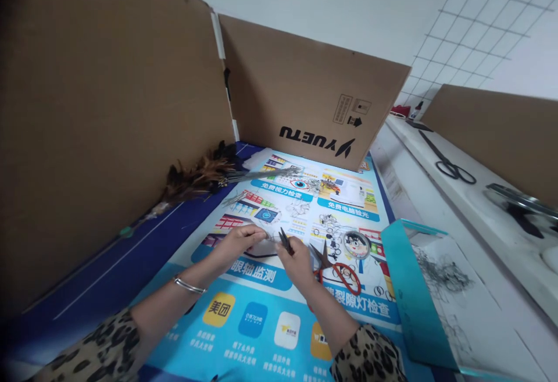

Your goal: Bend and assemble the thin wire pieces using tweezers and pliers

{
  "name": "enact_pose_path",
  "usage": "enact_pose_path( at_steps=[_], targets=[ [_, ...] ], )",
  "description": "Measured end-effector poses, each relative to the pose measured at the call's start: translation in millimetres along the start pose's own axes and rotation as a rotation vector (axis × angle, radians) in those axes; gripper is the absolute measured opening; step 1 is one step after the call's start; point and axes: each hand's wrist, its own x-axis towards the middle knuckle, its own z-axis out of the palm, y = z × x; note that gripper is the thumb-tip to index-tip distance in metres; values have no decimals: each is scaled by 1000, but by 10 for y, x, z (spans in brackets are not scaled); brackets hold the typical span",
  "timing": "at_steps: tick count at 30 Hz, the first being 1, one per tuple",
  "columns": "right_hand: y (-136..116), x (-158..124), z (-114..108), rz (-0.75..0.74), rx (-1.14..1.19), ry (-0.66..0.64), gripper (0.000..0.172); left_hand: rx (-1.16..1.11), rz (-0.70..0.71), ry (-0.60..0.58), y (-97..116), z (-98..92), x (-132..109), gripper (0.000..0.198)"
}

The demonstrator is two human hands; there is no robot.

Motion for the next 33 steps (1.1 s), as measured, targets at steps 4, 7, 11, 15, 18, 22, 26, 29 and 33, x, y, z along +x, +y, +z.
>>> enact_pose_path(
  at_steps=[4,7,11,15,18,22,26,29,33],
  targets=[
    [-23,-3,-5,17,136,-89,25,-46,-55,-92,-11,87,-44,26],
    [-16,-6,7,37,166,-129,25,-67,-46,-115,-11,124,-59,23],
    [6,-2,10,61,227,-173,26,-119,-60,-127,-10,129,-67,22],
    [8,7,9,59,238,-182,26,-148,-90,-127,-15,127,-73,21],
    [-2,7,11,40,222,-179,28,-156,-76,-123,-12,159,-93,20],
    [-27,-5,13,13,188,-190,30,-212,-57,-92,-27,249,-134,21],
    [-68,-15,26,-16,142,-177,30,-260,-46,-87,-68,273,-130,21],
    [-94,-21,43,-56,109,-123,33,-227,-74,-161,-91,194,-77,23],
    [-85,-16,30,-13,138,2,27,25,-55,-173,-107,66,-1,18]
  ],
)
